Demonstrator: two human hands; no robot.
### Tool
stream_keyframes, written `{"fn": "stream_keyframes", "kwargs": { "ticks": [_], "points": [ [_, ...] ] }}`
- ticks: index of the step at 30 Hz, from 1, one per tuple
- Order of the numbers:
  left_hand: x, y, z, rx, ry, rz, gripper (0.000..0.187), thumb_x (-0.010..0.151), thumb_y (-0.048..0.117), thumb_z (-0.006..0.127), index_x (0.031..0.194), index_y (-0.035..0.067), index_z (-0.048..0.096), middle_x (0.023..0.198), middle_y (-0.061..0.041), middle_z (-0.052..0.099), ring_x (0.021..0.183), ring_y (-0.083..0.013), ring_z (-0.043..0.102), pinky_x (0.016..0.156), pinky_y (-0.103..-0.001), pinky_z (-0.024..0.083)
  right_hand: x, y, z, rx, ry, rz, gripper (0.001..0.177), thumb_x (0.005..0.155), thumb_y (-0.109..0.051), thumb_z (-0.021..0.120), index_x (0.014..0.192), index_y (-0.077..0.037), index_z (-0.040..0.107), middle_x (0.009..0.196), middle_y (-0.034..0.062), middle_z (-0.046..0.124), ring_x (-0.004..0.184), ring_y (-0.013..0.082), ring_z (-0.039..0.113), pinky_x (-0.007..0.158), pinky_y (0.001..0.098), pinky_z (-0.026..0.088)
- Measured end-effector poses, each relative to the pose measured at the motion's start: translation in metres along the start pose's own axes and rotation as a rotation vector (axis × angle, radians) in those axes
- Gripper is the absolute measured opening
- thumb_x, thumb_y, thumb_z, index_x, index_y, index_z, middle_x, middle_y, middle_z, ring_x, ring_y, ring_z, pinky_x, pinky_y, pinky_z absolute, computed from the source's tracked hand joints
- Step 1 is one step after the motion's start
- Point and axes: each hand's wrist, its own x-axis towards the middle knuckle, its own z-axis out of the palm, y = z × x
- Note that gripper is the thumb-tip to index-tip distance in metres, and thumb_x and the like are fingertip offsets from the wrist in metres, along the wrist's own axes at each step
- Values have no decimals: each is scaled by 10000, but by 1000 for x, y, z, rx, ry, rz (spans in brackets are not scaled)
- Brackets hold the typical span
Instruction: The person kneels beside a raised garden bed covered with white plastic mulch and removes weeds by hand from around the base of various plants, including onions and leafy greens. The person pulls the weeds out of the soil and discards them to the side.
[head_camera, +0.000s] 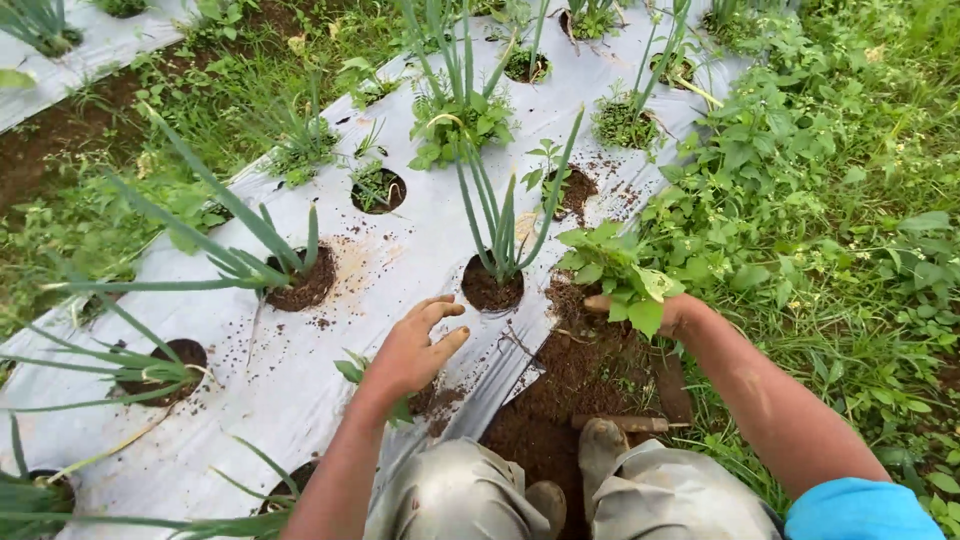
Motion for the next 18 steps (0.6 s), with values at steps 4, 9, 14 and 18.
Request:
{"fn": "stream_keyframes", "kwargs": {
  "ticks": [4,9,14,18],
  "points": [
    [-79,-22,-4,-389,265,92,375,969,281,646,1319,150,664,1443,-147,590,1366,-388,537,1096,-494,501,-44,-31,8,-54,-65,-50,578,858,-76,543,1432,-105,604,1448,71,682,1239,265,672,1121,414,493],
    [-163,-55,7,-700,547,156,330,994,102,601,1312,30,651,1410,-194,630,1352,-310,551,1139,-510,423,-27,-42,1,-151,-193,-144,601,813,-88,609,1413,-120,632,1429,53,711,1226,244,694,1111,401,516],
    [-228,-74,13,-784,732,280,390,980,113,659,1365,66,612,1338,-147,674,1365,-270,537,1165,-487,392,30,-59,45,-267,-374,-245,627,769,-100,676,1394,-134,659,1409,35,740,1213,223,716,1101,389,540],
    [-286,-79,20,-878,915,370,581,979,222,689,1502,95,471,1464,-140,568,1431,-284,462,1199,-483,344,94,-77,129,-366,-528,-292,649,733,-110,728,1379,-146,681,1394,21,763,1203,206,734,1093,379,558]
  ]
}}
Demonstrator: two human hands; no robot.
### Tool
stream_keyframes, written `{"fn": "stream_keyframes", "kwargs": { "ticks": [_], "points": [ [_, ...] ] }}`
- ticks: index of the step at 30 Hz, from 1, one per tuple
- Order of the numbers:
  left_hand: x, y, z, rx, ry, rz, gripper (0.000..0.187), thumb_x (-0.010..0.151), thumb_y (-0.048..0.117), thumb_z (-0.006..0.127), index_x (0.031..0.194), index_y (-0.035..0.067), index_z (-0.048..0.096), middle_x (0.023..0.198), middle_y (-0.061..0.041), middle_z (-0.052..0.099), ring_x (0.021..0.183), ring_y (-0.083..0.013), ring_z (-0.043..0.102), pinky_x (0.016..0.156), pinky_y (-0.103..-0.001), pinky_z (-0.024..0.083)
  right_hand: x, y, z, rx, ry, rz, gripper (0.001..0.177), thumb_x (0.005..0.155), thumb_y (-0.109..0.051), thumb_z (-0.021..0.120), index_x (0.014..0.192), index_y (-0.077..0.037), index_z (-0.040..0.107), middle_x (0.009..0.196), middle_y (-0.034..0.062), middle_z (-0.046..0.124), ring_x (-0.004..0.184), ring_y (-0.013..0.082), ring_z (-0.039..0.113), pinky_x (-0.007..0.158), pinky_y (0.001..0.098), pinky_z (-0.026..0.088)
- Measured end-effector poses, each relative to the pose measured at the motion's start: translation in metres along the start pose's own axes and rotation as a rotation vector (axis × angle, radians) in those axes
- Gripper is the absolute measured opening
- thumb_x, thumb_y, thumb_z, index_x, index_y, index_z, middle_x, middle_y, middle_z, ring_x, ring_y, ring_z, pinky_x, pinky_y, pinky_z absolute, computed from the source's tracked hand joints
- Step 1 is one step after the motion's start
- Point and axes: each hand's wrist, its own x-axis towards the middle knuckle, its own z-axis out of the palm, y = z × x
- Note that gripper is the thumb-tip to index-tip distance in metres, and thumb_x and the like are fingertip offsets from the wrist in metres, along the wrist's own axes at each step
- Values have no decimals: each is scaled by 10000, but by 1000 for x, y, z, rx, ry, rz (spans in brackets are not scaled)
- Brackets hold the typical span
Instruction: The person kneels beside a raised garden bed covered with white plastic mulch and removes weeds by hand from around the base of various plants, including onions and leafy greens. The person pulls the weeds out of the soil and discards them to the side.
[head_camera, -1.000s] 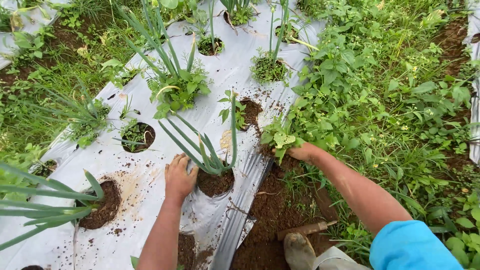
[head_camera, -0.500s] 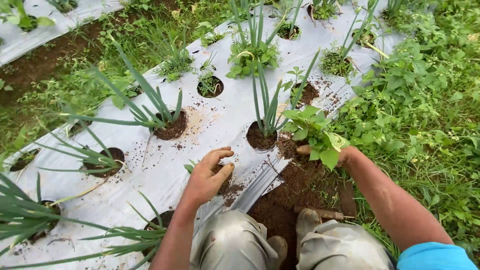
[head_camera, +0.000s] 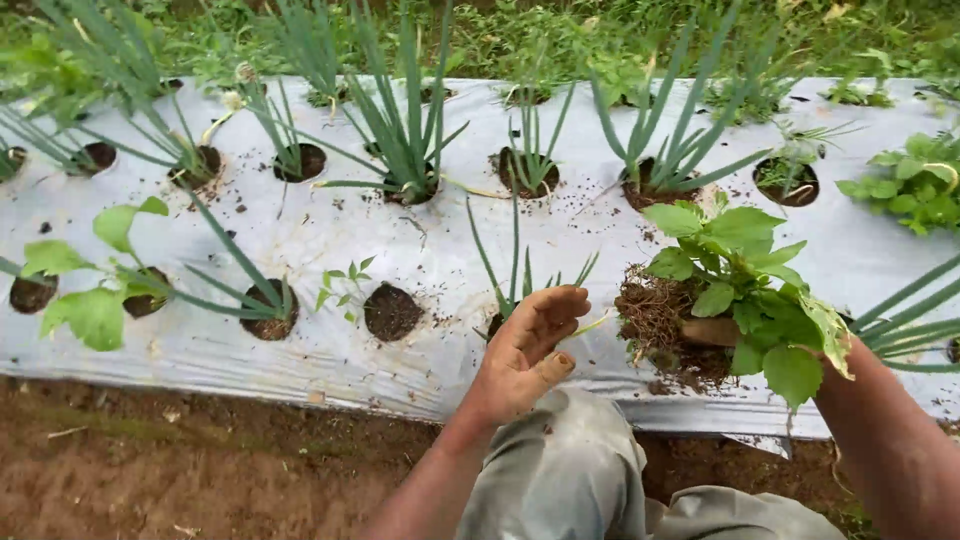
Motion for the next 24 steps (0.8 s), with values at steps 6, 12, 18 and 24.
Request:
{"fn": "stream_keyframes", "kwargs": {
  "ticks": [6,12,18,24],
  "points": [
    [-75,63,-60,-97,152,167,1103,823,537,802,1609,-8,252,1509,-349,370,1410,-466,375,1157,-666,328,128,-59,134,-114,-235,-70,684,680,-126,808,1357,-165,714,1371,-1,798,1188,181,761,1081,364,586],
    [-198,32,-144,323,553,54,1319,785,828,622,1586,-66,75,1689,-278,94,1584,-375,105,1291,-509,112,176,-135,297,-85,-687,-527,516,776,-205,784,1271,-71,728,1310,44,794,1146,151,733,1061,334,568],
    [-295,31,-175,-348,1280,-47,1180,637,165,897,1632,243,269,1468,-258,558,1168,-175,632,1010,-345,521,187,-135,441,-308,-783,-488,652,706,-242,823,1315,-134,616,1223,53,764,1133,183,677,1038,365,530],
    [-399,24,-209,123,1601,-1000,583,674,593,873,989,119,751,963,-22,765,853,-155,732,786,-273,618,178,-92,535,-523,-1024,-559,957,818,-237,682,1620,-121,174,1714,79,194,1572,194,227,1249,366,201]
  ]
}}
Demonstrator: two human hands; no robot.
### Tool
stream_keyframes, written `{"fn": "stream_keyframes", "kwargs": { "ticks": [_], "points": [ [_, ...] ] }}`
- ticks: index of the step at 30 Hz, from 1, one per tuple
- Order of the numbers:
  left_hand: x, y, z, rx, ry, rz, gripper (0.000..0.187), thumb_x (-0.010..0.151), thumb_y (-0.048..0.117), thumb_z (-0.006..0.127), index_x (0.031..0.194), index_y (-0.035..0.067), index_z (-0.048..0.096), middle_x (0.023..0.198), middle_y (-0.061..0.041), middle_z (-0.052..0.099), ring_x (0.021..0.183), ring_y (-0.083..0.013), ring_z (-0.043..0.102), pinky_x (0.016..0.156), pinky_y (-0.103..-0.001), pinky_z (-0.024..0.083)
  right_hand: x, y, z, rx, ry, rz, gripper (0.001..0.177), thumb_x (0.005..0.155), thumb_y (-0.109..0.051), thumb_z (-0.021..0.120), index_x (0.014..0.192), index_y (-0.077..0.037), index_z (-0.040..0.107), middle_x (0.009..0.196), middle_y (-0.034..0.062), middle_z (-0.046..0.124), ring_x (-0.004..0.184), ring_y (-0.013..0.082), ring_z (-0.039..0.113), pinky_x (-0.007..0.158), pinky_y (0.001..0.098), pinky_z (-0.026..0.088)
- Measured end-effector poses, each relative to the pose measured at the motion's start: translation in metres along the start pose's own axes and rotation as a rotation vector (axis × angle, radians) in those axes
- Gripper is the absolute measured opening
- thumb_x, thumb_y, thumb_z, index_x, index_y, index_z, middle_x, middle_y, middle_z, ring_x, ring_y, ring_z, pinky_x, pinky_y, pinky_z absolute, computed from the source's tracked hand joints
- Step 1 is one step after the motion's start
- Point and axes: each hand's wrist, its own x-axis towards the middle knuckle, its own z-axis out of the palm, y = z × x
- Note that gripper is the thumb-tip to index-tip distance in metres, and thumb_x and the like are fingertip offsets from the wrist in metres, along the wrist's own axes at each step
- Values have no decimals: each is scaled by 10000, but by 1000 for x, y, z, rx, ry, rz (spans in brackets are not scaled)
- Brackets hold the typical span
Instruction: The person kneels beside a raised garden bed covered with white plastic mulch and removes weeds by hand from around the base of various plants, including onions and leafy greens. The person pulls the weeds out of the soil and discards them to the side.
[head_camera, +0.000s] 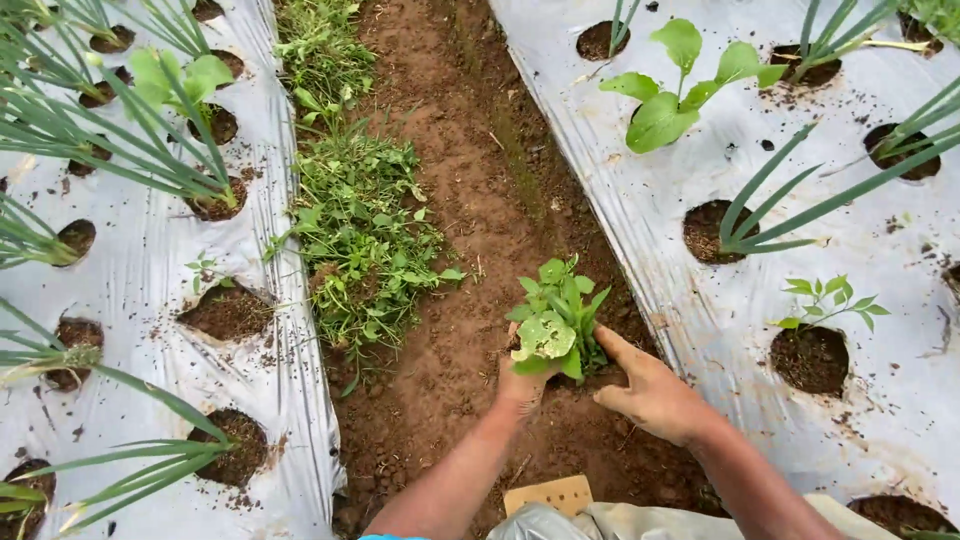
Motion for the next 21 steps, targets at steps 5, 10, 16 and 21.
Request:
{"fn": "stream_keyframes", "kwargs": {
  "ticks": [5,10,16,21],
  "points": [
    [-62,31,-52,-1267,-56,-81,1131,669,9,828,1498,-122,69,1484,-415,490,1424,-473,508,1221,-565,360,0,-23,21,281,-234,-160,878,885,-298,642,1632,-271,181,1531,221,515,1377,321,613,1132,490,494],
    [-10,-12,-90,-1185,345,-117,594,690,162,931,1024,-11,471,1117,-189,551,317,-103,352,317,-288,253,-24,-11,-12,190,-115,134,702,884,-303,636,1552,-321,421,1557,68,575,1428,214,583,1185,444,450],
    [16,-19,-159,-1357,771,-102,765,769,309,905,1140,300,236,1217,-96,467,349,-102,271,349,-262,280,-68,1,-55,-36,41,309,603,885,-357,632,1484,-369,563,1461,-11,714,1368,122,676,1168,316,500],
    [15,-4,-110,-1118,735,-287,1130,836,379,795,1653,360,14,1726,-12,137,1530,-343,303,1209,-594,323,-107,20,-76,-365,65,338,599,880,-505,605,1471,-441,530,1519,-204,614,1258,74,737,1051,294,597]
  ]
}}
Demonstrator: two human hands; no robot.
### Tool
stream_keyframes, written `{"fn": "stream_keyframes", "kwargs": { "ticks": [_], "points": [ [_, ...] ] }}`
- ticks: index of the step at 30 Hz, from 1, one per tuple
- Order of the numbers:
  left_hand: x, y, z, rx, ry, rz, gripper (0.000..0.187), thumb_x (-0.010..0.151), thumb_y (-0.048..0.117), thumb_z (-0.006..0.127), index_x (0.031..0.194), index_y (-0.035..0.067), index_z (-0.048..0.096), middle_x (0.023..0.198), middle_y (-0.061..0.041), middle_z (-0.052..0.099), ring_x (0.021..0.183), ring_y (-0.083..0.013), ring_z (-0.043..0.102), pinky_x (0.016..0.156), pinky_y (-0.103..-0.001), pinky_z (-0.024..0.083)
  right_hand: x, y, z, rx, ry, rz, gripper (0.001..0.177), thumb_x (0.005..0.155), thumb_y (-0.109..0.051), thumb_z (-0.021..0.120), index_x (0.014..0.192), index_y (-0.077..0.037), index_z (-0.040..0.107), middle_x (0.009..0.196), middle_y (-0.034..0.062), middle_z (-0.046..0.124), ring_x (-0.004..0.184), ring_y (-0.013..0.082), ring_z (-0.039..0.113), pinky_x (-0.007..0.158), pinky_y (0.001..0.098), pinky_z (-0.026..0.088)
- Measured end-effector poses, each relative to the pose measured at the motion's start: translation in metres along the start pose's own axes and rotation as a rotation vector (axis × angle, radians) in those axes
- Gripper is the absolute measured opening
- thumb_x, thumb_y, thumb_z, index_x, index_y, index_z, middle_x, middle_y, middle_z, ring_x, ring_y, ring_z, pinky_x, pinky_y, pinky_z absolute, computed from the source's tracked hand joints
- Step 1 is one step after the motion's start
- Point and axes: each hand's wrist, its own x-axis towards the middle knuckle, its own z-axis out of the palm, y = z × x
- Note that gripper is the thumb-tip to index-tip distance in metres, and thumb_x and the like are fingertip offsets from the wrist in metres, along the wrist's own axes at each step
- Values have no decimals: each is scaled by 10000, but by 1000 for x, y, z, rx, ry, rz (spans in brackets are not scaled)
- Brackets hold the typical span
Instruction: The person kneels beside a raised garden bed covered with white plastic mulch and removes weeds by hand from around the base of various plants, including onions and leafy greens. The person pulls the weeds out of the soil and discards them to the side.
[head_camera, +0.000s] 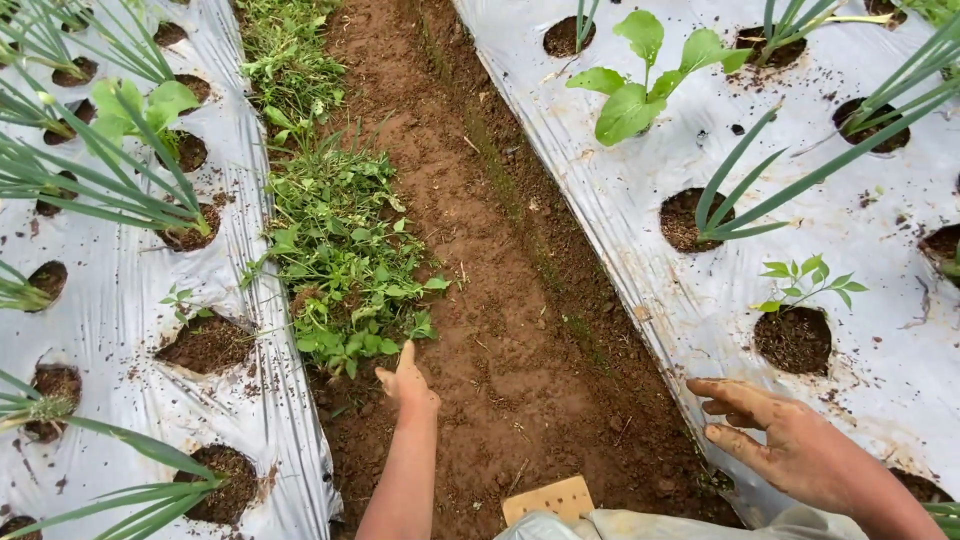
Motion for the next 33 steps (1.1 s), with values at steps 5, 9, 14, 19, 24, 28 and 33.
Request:
{"fn": "stream_keyframes", "kwargs": {
  "ticks": [5,9,14,19,24,28,33],
  "points": [
    [-75,-131,10,954,-669,138,270,1032,288,592,1285,277,684,1157,30,755,701,-74,592,500,-154,372,-38,55,14,-37,32,-48,517,929,-507,592,1444,-472,553,1534,-189,569,1464,63,503,1166,318,436],
    [-110,-236,16,1203,-1285,244,258,994,275,601,1172,179,762,1189,15,788,1005,-97,781,831,-247,620,-96,105,32,85,96,-64,519,965,-466,614,1467,-358,538,1539,-91,541,1405,149,549,1137,322,427],
    [-202,-278,16,1397,-1950,495,218,953,239,599,942,154,799,1129,-5,768,1070,-131,702,970,-313,546,-222,118,13,311,244,106,526,942,-456,633,1459,-375,581,1524,-144,619,1316,142,669,1039,380,552],
    [-256,-317,16,1556,-2242,436,161,935,154,594,932,165,755,1205,-26,747,1142,-162,684,1010,-352,516,-331,158,54,555,459,396,493,882,-502,637,1359,-414,729,1384,-203,775,1143,33,863,937,317,658],
    [-294,-371,10,1732,-2392,394,211,987,324,593,880,157,664,1235,-22,741,1103,-143,656,910,-343,514,-392,183,117,880,669,711,485,847,-440,659,1306,-374,798,1317,-185,864,1189,14,836,991,265,656],
    [-338,-394,-8,1795,-2482,548,155,983,238,599,1002,178,740,1208,-7,761,1090,-145,683,902,-337,527,-422,188,154,694,624,752,488,887,-537,597,1341,-400,710,1268,-170,804,1116,59,792,944,279,615],
    [-367,-430,-29,1716,-2611,405,169,920,102,639,1012,137,776,1146,-7,780,1082,-149,696,987,-318,522,-451,191,191,625,664,823,573,912,-613,550,1394,-313,622,1362,-59,701,1231,179,683,1057,362,511]
  ]
}}
